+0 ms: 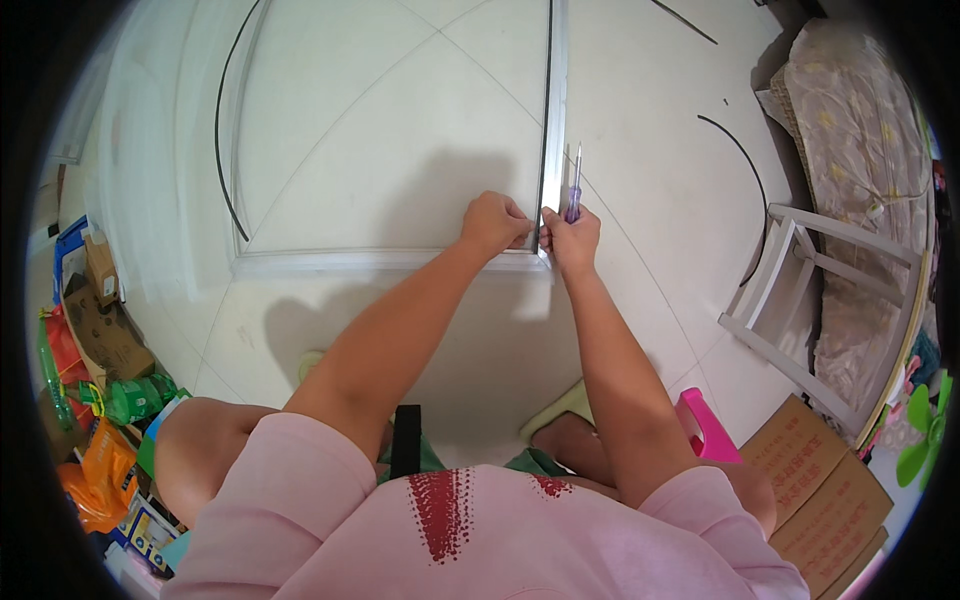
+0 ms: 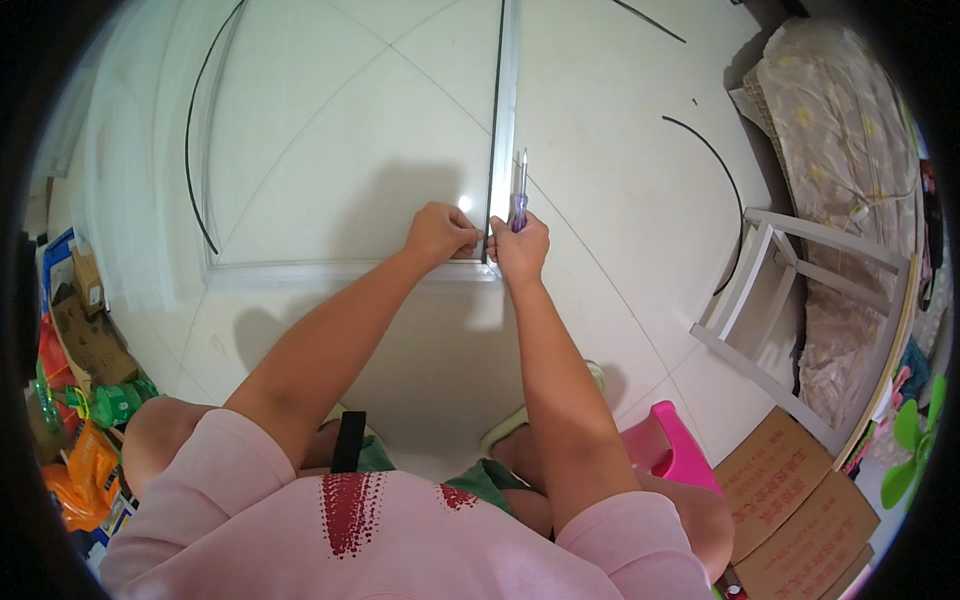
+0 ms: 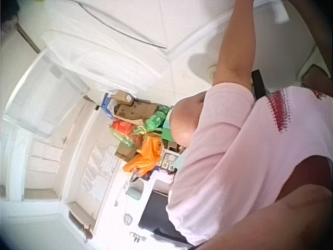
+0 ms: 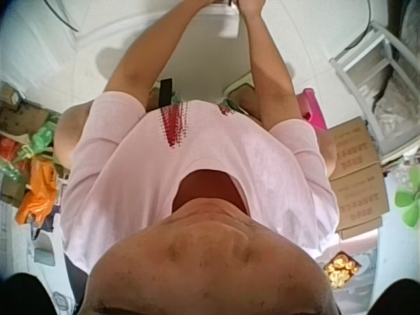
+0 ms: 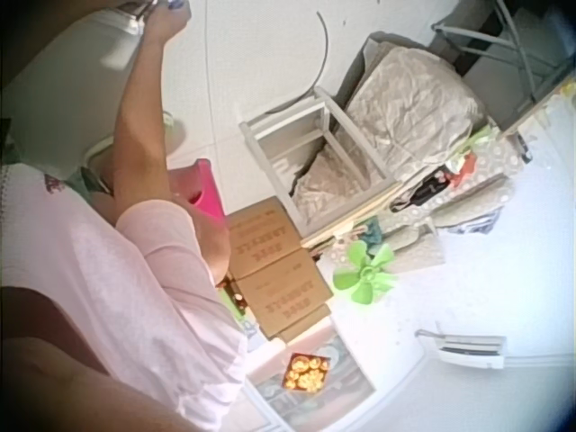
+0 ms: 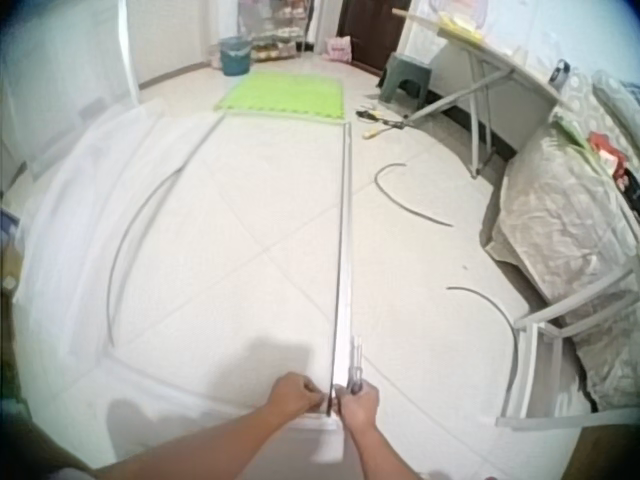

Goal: The person pries and pulls the rubber spline out of the groove of a window screen frame using a screwdriver and their hands.

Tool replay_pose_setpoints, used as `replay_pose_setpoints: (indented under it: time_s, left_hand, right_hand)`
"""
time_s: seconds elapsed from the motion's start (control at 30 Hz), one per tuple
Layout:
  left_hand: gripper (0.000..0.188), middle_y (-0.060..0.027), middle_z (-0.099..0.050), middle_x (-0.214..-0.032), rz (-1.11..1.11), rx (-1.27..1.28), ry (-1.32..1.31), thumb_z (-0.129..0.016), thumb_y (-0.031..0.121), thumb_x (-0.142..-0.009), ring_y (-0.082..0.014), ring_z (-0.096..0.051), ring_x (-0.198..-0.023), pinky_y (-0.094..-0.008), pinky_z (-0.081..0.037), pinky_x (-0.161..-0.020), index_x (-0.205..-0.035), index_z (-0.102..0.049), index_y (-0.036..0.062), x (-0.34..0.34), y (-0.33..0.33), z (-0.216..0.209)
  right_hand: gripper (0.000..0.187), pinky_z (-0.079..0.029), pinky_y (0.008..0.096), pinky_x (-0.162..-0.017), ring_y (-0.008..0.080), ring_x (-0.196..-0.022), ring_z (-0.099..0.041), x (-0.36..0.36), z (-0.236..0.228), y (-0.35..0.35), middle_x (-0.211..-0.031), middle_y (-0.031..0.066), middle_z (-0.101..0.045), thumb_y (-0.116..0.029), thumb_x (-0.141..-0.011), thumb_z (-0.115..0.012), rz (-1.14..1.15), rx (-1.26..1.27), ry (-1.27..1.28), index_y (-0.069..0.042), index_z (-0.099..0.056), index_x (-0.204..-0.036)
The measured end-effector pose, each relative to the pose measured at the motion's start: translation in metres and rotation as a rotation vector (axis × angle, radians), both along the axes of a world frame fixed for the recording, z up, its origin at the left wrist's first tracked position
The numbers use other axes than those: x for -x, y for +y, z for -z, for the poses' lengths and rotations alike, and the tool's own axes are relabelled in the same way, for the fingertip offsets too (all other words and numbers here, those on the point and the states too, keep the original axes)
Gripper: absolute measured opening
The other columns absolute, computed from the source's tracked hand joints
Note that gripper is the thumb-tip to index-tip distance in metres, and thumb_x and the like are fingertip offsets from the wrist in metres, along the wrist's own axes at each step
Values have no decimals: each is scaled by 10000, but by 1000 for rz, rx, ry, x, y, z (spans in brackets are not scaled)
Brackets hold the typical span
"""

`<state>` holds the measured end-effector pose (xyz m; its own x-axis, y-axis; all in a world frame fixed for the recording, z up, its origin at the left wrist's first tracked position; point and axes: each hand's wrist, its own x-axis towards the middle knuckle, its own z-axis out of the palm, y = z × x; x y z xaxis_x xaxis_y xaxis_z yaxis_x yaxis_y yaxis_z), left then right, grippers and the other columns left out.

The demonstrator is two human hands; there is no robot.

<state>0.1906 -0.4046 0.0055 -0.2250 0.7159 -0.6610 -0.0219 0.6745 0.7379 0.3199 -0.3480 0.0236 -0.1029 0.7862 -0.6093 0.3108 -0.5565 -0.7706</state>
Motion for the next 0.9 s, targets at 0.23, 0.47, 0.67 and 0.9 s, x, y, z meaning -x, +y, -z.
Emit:
replay_pose_setpoints:
  time_s: [0.23,0.47,0.67,0.9]
  left_hand:
    - [130,-122,-677,-647,-119,7,-44,-732,71,-717,-143,-659,-538,-251,-564,-522,-693,-666,-39,5,12,-3]
    - [115,-131,-668,-629,-82,24,-126,-726,45,-690,-148,-663,-550,-255,-567,-527,-680,-657,-46,13,19,-5]
    - [125,-107,-657,-588,14,34,-50,-741,67,-656,-148,-664,-550,-260,-561,-530,-640,-653,-20,10,21,-10]
    - [129,-57,-650,-548,192,11,138,-742,105,-624,-131,-650,-517,-262,-538,-551,-570,-652,30,12,21,-4]
  right_hand:
    - [171,-414,262,-385,131,-433,-530,13,-2,10,-582,82,-566,-26,-830,-657,-6,-28,-23,-5,-518,-734]
    - [166,-445,271,-389,132,-430,-547,13,-2,12,-576,87,-574,-29,-826,-659,-28,-38,-51,5,-527,-731]
    - [159,-461,281,-394,134,-426,-559,13,2,11,-567,87,-578,-34,-815,-653,-49,-69,-69,17,-533,-723]
    - [154,-449,279,-399,136,-439,-554,10,5,13,-573,90,-572,-26,-809,-668,-73,-58,-70,25,-541,-737]
